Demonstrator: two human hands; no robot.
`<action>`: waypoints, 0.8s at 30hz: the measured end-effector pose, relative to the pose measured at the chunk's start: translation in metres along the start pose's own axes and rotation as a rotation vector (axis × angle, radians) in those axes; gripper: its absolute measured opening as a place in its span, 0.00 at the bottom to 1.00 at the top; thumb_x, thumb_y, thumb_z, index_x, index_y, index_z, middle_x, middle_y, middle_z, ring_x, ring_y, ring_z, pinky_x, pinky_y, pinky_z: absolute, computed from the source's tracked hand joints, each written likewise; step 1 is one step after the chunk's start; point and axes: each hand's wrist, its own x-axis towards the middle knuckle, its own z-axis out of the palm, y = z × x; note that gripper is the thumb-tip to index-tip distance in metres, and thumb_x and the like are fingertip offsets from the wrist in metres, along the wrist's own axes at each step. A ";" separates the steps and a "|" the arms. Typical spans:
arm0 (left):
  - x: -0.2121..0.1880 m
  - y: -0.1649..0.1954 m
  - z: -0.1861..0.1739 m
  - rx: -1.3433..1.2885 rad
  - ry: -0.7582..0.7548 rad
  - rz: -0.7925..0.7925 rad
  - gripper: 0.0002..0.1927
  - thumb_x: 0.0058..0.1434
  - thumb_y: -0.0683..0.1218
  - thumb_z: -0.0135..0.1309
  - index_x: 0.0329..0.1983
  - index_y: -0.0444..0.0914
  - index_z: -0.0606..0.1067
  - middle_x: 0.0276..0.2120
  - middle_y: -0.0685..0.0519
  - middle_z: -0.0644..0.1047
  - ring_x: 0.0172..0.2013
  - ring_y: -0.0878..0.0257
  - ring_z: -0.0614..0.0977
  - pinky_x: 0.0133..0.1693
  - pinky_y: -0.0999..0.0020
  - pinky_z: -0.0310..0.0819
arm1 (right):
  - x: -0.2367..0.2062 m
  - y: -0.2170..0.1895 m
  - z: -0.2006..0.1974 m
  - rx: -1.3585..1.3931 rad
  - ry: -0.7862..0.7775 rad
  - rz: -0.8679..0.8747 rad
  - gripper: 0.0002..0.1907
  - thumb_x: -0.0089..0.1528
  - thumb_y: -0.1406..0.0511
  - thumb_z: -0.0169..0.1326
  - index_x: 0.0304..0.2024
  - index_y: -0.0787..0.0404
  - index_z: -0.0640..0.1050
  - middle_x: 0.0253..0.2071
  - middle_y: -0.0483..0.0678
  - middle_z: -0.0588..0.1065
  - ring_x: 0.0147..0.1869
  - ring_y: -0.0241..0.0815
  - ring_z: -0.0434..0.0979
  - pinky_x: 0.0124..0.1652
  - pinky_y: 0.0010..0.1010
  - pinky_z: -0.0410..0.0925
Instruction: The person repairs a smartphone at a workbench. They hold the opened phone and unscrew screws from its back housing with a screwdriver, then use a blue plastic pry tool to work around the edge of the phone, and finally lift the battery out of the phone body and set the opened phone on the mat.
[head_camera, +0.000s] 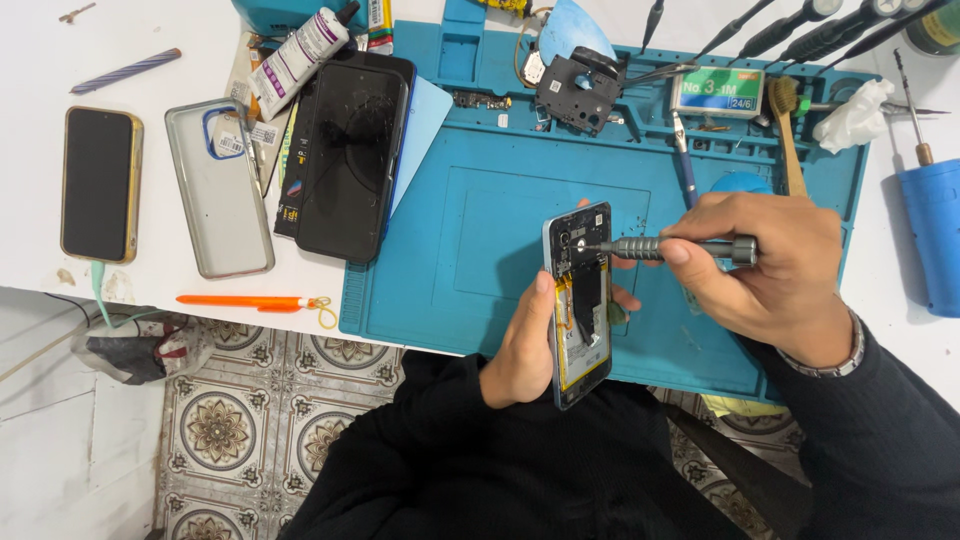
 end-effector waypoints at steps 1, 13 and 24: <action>0.000 0.000 0.000 0.002 0.002 -0.002 0.39 0.79 0.64 0.27 0.85 0.40 0.41 0.63 0.45 0.68 0.55 0.55 0.76 0.59 0.57 0.70 | 0.000 0.000 0.000 0.006 0.003 -0.008 0.08 0.65 0.67 0.62 0.35 0.67 0.78 0.27 0.48 0.77 0.23 0.32 0.75 0.22 0.20 0.62; 0.000 -0.001 0.000 -0.004 0.003 -0.007 0.39 0.79 0.64 0.28 0.85 0.40 0.41 0.63 0.46 0.68 0.55 0.56 0.76 0.58 0.58 0.71 | 0.000 -0.001 0.000 0.040 0.016 -0.034 0.08 0.65 0.69 0.62 0.36 0.68 0.78 0.27 0.49 0.76 0.24 0.33 0.75 0.23 0.20 0.62; -0.003 -0.002 -0.003 0.031 0.018 -0.038 0.38 0.79 0.64 0.27 0.82 0.37 0.47 0.64 0.46 0.69 0.56 0.55 0.76 0.58 0.58 0.72 | 0.004 -0.006 -0.001 0.018 0.017 -0.068 0.10 0.64 0.67 0.65 0.36 0.68 0.78 0.29 0.49 0.77 0.25 0.33 0.75 0.25 0.20 0.63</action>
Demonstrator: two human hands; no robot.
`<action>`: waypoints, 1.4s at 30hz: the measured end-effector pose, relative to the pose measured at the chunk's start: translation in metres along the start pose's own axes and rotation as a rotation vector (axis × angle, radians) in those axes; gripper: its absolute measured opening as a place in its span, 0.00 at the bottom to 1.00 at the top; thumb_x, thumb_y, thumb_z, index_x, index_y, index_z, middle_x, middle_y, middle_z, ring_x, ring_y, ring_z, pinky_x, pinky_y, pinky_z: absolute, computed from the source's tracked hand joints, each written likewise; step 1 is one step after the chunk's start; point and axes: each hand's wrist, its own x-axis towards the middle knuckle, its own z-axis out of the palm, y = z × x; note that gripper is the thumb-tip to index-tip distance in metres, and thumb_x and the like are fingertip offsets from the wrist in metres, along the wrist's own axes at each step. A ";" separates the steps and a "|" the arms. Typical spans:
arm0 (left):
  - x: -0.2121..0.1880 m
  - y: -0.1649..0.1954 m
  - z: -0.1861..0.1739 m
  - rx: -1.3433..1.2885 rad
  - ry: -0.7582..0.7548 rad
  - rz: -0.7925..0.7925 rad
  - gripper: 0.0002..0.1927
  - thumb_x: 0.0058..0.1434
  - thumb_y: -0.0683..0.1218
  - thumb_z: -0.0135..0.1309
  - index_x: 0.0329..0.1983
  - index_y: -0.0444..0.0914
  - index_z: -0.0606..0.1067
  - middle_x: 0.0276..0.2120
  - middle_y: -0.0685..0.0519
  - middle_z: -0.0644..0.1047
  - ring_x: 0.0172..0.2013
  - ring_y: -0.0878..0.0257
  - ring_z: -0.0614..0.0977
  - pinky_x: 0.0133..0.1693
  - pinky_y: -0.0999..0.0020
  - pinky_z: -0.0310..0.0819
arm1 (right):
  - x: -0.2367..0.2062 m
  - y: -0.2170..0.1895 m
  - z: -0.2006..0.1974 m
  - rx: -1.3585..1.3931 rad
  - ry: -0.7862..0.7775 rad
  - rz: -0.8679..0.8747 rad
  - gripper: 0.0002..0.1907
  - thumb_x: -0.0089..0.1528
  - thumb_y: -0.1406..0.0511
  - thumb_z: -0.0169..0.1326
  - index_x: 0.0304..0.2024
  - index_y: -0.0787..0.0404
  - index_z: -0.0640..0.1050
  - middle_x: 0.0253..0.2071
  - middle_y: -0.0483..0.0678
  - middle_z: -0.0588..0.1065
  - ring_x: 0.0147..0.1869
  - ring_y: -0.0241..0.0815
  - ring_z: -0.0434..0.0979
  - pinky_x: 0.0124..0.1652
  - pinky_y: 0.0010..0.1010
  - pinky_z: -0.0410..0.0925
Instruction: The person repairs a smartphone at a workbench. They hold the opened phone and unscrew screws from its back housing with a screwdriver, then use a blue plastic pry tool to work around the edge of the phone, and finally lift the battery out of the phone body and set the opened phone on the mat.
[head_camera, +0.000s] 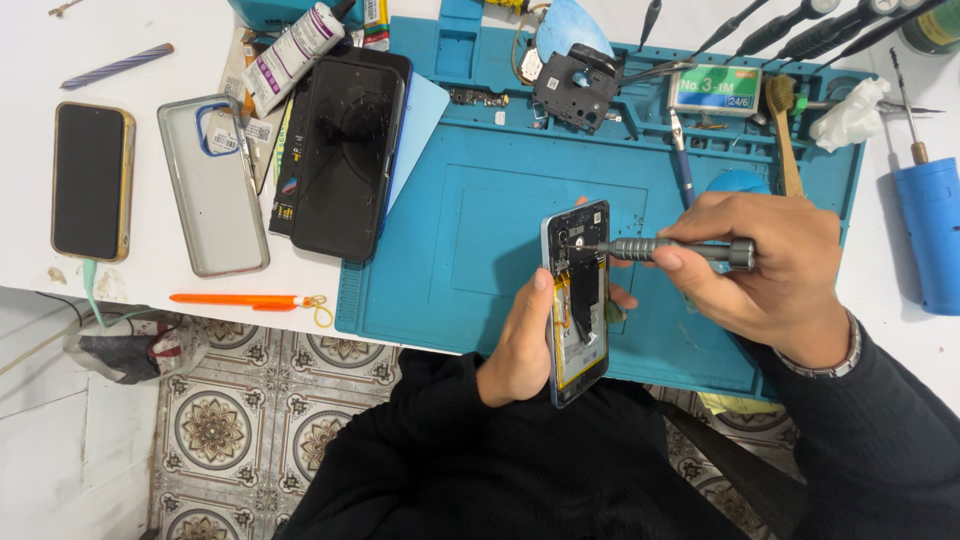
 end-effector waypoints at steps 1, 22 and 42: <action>0.000 0.000 -0.001 0.005 -0.006 0.000 0.37 0.80 0.64 0.27 0.80 0.35 0.50 0.63 0.46 0.69 0.56 0.56 0.76 0.58 0.58 0.72 | 0.000 -0.002 0.000 -0.040 0.008 0.028 0.10 0.63 0.67 0.66 0.36 0.67 0.78 0.29 0.50 0.78 0.25 0.33 0.76 0.25 0.20 0.64; 0.005 0.011 0.004 0.173 -0.002 0.014 0.39 0.79 0.64 0.27 0.83 0.37 0.43 0.62 0.45 0.70 0.54 0.57 0.78 0.56 0.59 0.75 | 0.010 -0.031 -0.019 -0.389 -0.231 0.264 0.29 0.53 0.58 0.69 0.53 0.61 0.75 0.20 0.44 0.69 0.18 0.39 0.67 0.20 0.31 0.60; -0.002 0.001 -0.001 0.104 0.036 -0.013 0.35 0.77 0.63 0.25 0.74 0.35 0.58 0.62 0.44 0.69 0.54 0.57 0.78 0.54 0.59 0.75 | 0.013 -0.013 -0.010 -0.058 -0.169 0.257 0.08 0.67 0.67 0.55 0.45 0.66 0.76 0.29 0.44 0.73 0.27 0.33 0.71 0.28 0.27 0.64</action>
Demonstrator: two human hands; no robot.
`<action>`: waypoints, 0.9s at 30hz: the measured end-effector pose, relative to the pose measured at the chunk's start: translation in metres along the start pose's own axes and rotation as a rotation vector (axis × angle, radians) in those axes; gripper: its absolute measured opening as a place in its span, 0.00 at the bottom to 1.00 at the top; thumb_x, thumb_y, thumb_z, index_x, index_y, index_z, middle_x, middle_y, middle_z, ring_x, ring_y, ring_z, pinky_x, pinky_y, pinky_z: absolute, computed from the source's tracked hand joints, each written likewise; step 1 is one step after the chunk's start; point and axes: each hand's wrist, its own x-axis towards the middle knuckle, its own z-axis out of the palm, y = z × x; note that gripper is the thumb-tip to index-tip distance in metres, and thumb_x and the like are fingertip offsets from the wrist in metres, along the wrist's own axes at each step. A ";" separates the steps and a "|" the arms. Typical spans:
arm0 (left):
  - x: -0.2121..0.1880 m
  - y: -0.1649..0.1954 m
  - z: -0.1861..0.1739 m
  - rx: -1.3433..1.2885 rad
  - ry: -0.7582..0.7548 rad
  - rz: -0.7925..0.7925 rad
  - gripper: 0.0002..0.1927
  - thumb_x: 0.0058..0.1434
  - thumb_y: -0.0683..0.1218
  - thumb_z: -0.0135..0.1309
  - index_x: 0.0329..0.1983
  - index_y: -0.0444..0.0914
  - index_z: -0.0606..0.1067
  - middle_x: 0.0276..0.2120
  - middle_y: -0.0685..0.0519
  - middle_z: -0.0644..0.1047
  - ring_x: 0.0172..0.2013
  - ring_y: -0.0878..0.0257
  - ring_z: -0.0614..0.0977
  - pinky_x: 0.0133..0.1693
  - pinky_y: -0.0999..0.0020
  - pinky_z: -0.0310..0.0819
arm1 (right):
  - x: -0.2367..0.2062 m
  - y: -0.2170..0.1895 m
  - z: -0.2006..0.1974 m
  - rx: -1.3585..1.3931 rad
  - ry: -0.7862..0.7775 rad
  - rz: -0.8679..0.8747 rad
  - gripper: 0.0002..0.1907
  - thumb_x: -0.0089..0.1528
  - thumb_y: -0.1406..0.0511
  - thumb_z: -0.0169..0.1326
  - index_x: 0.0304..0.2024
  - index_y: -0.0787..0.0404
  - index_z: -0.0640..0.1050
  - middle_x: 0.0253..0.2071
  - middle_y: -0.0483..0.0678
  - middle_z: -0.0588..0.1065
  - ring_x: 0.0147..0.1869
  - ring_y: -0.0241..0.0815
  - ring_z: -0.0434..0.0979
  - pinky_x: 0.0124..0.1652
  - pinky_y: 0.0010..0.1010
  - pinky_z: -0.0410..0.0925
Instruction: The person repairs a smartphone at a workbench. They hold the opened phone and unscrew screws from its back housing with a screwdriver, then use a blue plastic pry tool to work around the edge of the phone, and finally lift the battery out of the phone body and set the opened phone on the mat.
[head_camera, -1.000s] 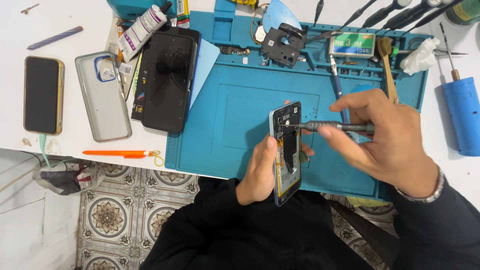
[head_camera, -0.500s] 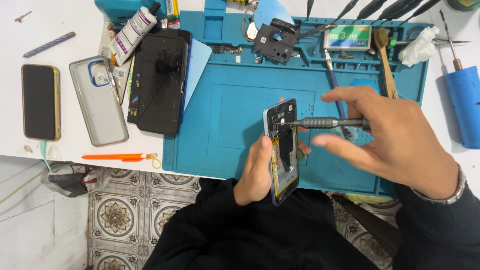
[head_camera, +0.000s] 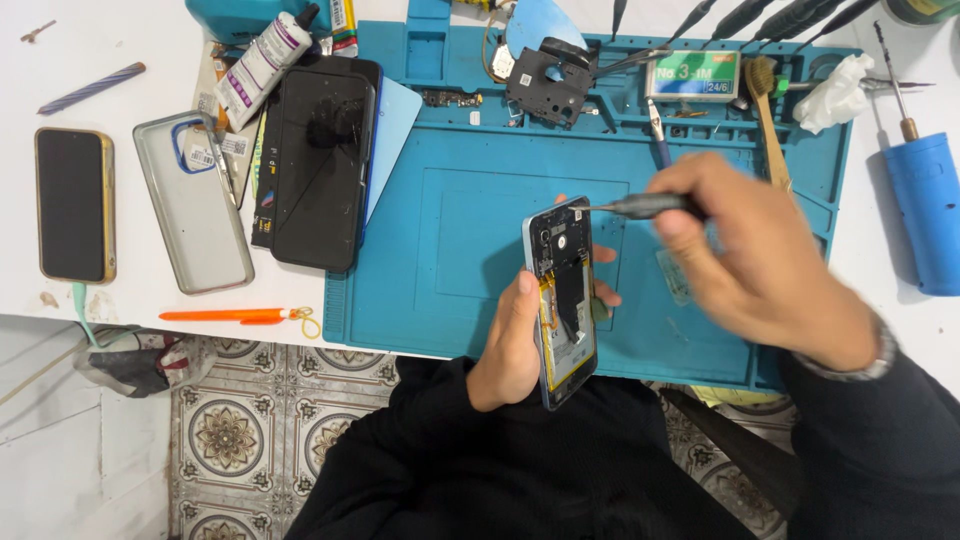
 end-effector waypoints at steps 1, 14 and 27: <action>-0.001 -0.001 -0.001 -0.005 -0.011 -0.005 0.35 0.79 0.63 0.25 0.74 0.32 0.59 0.60 0.42 0.71 0.54 0.56 0.78 0.56 0.59 0.75 | -0.001 0.001 0.006 0.032 -0.002 -0.002 0.10 0.64 0.66 0.58 0.45 0.67 0.77 0.31 0.45 0.75 0.25 0.32 0.70 0.26 0.27 0.64; -0.001 -0.005 -0.005 0.137 -0.029 0.044 0.43 0.78 0.64 0.40 0.84 0.36 0.43 0.60 0.52 0.70 0.59 0.67 0.71 0.65 0.70 0.63 | 0.001 -0.006 0.046 -0.181 0.185 -0.381 0.10 0.59 0.68 0.69 0.41 0.64 0.82 0.20 0.46 0.70 0.22 0.42 0.70 0.23 0.33 0.59; 0.003 -0.003 -0.002 0.162 -0.032 0.034 0.50 0.72 0.63 0.52 0.85 0.31 0.49 0.45 0.55 0.66 0.42 0.70 0.67 0.51 0.72 0.61 | -0.001 0.000 0.042 -0.176 0.203 -0.492 0.13 0.55 0.69 0.70 0.38 0.65 0.79 0.20 0.46 0.68 0.22 0.42 0.69 0.23 0.34 0.59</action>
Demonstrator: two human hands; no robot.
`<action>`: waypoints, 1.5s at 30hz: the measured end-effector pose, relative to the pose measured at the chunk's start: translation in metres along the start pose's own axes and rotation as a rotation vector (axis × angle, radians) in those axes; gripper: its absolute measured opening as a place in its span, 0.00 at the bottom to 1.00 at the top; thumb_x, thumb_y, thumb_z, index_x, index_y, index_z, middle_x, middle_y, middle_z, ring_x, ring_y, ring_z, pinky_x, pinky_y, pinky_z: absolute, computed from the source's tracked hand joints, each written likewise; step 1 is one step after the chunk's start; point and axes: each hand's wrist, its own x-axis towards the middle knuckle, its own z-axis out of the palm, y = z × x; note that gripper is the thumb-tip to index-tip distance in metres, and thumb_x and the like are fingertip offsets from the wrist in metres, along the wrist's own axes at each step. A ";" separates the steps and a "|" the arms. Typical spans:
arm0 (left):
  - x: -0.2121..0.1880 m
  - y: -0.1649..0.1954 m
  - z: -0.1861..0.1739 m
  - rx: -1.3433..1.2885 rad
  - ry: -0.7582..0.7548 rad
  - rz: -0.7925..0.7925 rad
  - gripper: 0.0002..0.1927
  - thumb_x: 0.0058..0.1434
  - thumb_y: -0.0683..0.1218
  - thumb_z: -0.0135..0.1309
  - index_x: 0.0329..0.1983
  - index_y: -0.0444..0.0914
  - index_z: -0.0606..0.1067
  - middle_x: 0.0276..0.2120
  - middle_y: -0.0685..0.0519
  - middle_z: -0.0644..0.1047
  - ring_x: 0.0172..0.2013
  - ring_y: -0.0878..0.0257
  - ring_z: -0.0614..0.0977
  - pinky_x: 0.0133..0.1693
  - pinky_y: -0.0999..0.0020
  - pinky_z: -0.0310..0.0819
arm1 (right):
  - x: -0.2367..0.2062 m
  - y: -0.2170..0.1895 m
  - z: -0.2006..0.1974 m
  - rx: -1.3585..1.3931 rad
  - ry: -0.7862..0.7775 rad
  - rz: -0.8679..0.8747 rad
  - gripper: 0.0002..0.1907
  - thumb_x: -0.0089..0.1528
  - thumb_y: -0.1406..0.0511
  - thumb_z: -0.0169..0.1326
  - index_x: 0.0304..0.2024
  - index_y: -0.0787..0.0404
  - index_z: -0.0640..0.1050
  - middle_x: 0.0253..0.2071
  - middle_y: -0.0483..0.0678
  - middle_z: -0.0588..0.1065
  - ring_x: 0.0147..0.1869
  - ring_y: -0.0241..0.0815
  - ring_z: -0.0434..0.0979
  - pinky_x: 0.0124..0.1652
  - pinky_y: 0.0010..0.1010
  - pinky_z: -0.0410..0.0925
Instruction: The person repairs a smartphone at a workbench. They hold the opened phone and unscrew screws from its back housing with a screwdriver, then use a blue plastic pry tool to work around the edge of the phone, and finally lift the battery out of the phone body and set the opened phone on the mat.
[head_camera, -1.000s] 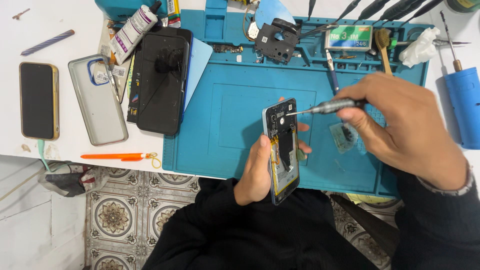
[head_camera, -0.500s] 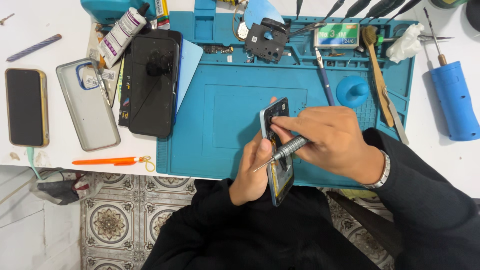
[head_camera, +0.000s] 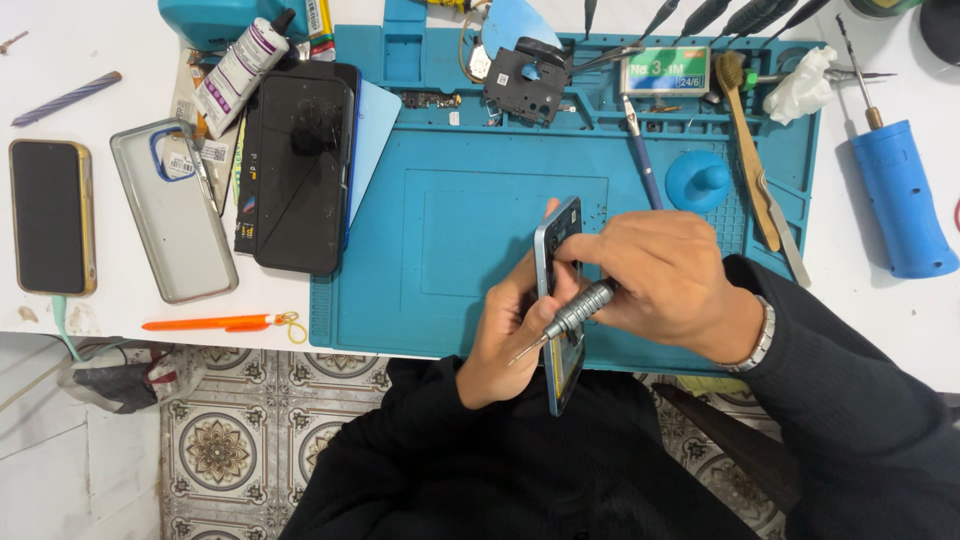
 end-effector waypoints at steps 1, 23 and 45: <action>0.000 0.001 0.001 -0.002 -0.011 0.016 0.49 0.72 0.64 0.52 0.83 0.30 0.49 0.50 0.55 0.68 0.46 0.70 0.68 0.54 0.72 0.63 | 0.000 0.001 0.000 0.015 0.007 0.007 0.12 0.56 0.69 0.70 0.38 0.65 0.79 0.20 0.46 0.68 0.22 0.42 0.69 0.23 0.34 0.59; -0.006 0.003 0.002 0.067 0.022 -0.023 0.37 0.76 0.64 0.43 0.74 0.31 0.60 0.42 0.58 0.70 0.40 0.71 0.67 0.42 0.76 0.62 | -0.001 0.011 0.001 0.127 -0.068 0.100 0.09 0.58 0.67 0.69 0.37 0.63 0.81 0.20 0.44 0.71 0.21 0.38 0.71 0.22 0.29 0.59; -0.008 -0.019 -0.016 0.137 0.120 -0.047 0.28 0.80 0.56 0.41 0.73 0.32 0.67 0.39 0.56 0.72 0.38 0.72 0.71 0.41 0.75 0.67 | 0.003 0.001 0.007 0.088 -0.055 0.180 0.08 0.61 0.66 0.67 0.41 0.62 0.82 0.24 0.47 0.75 0.25 0.43 0.76 0.25 0.31 0.65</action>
